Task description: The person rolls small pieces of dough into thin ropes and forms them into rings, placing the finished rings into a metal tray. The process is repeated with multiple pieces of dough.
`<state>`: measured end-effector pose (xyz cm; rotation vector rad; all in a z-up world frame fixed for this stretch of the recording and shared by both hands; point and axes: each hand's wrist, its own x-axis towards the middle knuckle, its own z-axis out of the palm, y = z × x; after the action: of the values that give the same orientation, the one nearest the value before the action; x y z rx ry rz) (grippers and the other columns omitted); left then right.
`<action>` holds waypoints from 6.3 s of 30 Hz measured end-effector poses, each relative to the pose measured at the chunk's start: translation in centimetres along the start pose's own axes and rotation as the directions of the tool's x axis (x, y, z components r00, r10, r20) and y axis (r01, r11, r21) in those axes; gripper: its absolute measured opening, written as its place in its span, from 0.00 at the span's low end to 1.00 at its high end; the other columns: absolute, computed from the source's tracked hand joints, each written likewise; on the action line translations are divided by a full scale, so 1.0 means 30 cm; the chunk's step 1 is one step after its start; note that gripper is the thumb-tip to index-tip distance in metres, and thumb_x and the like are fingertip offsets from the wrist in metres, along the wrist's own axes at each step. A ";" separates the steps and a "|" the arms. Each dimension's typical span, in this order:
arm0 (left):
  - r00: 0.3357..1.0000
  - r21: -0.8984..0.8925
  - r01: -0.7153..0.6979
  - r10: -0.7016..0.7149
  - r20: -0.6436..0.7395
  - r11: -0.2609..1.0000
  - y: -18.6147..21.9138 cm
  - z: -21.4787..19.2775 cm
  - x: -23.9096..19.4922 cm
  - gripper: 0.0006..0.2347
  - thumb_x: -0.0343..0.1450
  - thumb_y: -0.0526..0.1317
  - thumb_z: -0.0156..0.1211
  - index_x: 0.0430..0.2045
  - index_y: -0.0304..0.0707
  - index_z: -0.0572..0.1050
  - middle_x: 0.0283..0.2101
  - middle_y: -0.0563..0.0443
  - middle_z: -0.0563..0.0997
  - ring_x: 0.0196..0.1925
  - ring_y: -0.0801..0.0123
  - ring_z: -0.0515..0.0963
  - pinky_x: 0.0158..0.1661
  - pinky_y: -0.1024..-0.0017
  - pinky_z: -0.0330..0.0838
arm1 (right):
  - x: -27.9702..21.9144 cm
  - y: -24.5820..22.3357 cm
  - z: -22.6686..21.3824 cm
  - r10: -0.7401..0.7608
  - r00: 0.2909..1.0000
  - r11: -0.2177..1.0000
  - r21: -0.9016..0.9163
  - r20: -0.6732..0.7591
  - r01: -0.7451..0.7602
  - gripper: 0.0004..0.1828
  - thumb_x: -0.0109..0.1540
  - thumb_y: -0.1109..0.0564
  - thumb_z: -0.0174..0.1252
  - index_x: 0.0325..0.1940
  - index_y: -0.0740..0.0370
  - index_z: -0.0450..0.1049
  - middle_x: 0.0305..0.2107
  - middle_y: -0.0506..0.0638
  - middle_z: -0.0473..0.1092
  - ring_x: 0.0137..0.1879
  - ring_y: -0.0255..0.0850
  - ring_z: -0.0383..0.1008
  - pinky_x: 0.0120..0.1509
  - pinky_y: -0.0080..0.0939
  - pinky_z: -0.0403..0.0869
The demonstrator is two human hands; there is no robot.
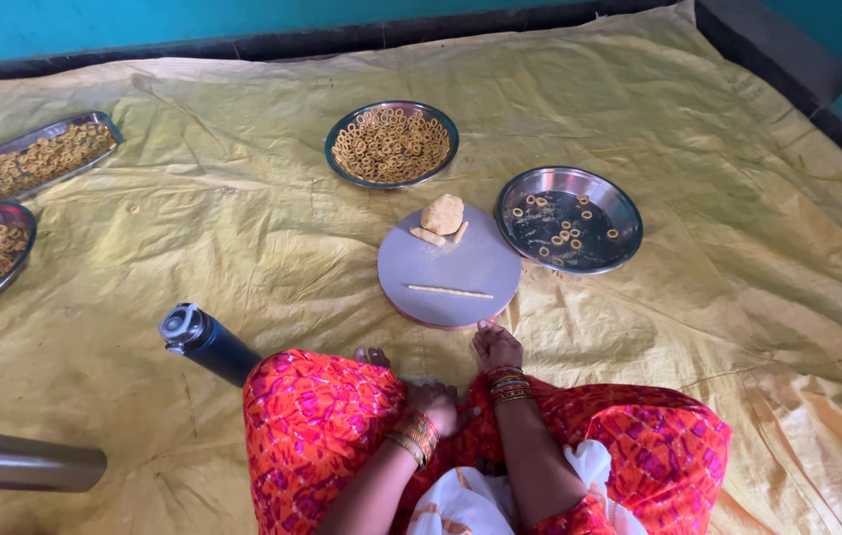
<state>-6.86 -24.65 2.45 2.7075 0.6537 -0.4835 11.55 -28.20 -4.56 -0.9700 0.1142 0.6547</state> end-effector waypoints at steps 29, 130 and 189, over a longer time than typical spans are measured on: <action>0.973 -0.120 -0.005 0.032 0.230 0.993 -0.130 0.010 0.166 0.37 0.61 0.74 0.60 0.43 0.35 0.81 0.50 0.38 0.82 0.55 0.49 0.80 0.55 0.56 0.73 | 0.056 0.094 0.083 -0.181 0.977 0.983 -0.015 0.110 0.184 0.23 0.65 0.56 0.43 0.55 0.75 0.74 0.46 0.68 0.77 0.52 0.54 0.80 0.60 0.55 0.79; 0.838 -0.878 -0.203 -0.387 -0.385 0.434 -0.360 -0.323 0.485 0.06 0.72 0.40 0.59 0.38 0.44 0.82 0.42 0.48 0.86 0.44 0.66 0.87 0.44 0.69 0.78 | 0.268 -0.183 0.112 0.130 0.950 -0.751 -0.598 0.282 0.280 0.59 0.61 0.18 0.33 0.80 0.61 0.29 0.78 0.58 0.31 0.83 0.49 0.29 0.80 0.64 0.35; 0.827 -0.806 -0.083 -0.410 -0.383 0.586 -0.368 -0.341 0.468 0.19 0.75 0.57 0.48 0.44 0.46 0.79 0.46 0.43 0.82 0.51 0.50 0.80 0.51 0.52 0.72 | 0.238 -0.058 0.274 0.076 0.899 -0.773 -0.544 0.432 0.327 0.59 0.61 0.17 0.35 0.80 0.59 0.35 0.78 0.56 0.36 0.82 0.48 0.31 0.80 0.64 0.31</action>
<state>2.09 -6.16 3.70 1.8483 0.9869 0.5035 16.67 -19.03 -1.23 -2.9631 -1.4935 0.1150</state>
